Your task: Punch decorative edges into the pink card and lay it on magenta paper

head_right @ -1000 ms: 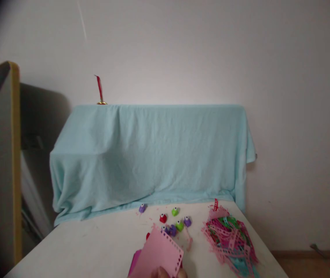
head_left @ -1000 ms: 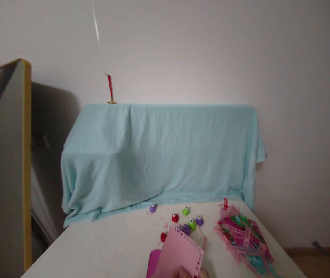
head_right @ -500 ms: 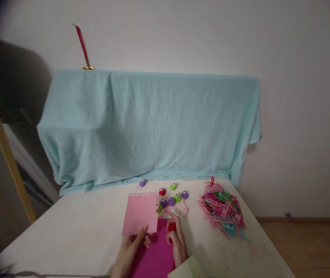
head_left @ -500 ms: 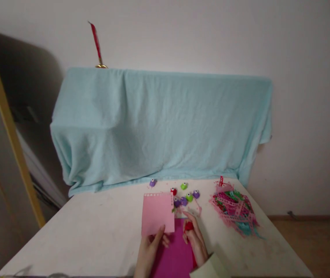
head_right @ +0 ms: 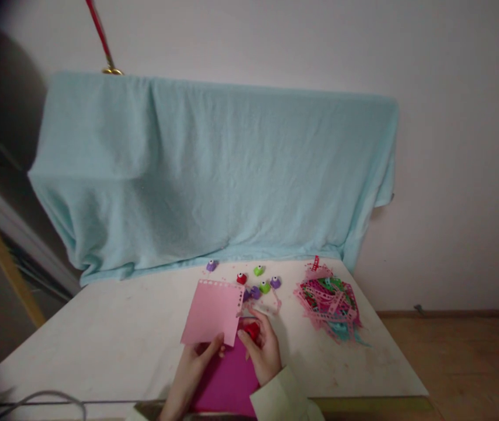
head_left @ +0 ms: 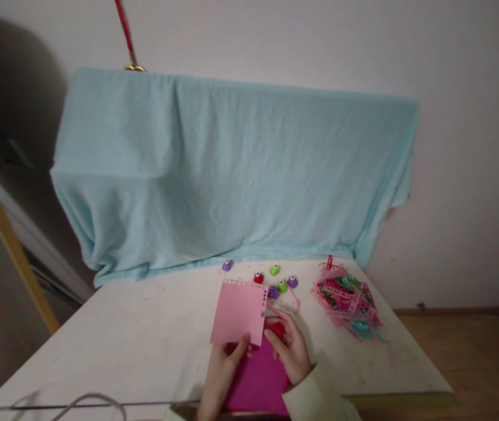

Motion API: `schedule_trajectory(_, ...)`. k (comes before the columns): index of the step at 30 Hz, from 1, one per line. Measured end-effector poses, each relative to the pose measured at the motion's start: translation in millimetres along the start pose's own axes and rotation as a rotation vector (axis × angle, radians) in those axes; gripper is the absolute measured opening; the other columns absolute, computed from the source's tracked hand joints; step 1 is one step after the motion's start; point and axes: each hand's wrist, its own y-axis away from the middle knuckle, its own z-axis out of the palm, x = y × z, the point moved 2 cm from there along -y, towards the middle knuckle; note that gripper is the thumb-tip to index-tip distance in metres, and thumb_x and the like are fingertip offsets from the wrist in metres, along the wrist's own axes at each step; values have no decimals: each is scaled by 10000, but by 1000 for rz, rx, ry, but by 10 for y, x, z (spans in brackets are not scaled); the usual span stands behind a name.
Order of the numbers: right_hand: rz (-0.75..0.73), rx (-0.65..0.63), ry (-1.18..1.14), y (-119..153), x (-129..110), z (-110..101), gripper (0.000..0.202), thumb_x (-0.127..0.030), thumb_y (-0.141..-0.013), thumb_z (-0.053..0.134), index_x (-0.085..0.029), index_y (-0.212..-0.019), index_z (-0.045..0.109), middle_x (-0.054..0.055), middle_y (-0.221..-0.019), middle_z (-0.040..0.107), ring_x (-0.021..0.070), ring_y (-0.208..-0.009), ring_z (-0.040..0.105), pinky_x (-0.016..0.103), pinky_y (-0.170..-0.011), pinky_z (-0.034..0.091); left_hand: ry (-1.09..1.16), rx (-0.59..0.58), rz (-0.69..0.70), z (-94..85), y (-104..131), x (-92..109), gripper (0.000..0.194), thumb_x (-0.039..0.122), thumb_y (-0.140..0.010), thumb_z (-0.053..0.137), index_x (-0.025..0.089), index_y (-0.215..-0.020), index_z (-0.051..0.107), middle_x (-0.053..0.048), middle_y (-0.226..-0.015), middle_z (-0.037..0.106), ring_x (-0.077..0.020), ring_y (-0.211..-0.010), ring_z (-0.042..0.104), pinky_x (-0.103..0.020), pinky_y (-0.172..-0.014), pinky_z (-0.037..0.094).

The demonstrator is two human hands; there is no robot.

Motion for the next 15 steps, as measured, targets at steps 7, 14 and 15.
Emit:
schedule_trajectory(7, -31, -22, 36, -18, -3, -27, 542, -393, -731, 741, -175, -1202, 584, 109, -1028, 682, 270, -926, 654, 380, -815, 535, 23, -53, 14, 0, -1, -28, 512, 558, -844, 501, 135, -632, 695, -76, -650, 706, -221, -680, 656, -273, -702, 473)
schedule_trajectory(14, -49, -58, -38, -13, -88, 7, 566, -419, -786, 685, -208, -1289, 535, 112, -1276, 584, 289, -1175, 550, 400, -982, 459, 122, -128, 64, 36, 8, 36, 443, 500, -846, 548, 124, -683, 715, -63, -643, 712, -197, -628, 660, -262, -682, 490)
schedule_trajectory(15, -55, -75, -43, -14, -75, 10, 566, -410, -796, 678, -210, -1302, 521, 111, -1301, 567, 285, -1189, 540, 401, -1002, 442, 131, -122, 58, 39, 5, 32, 422, 496, -829, 575, 123, -688, 713, -64, -647, 715, -198, -629, 663, -261, -674, 495)
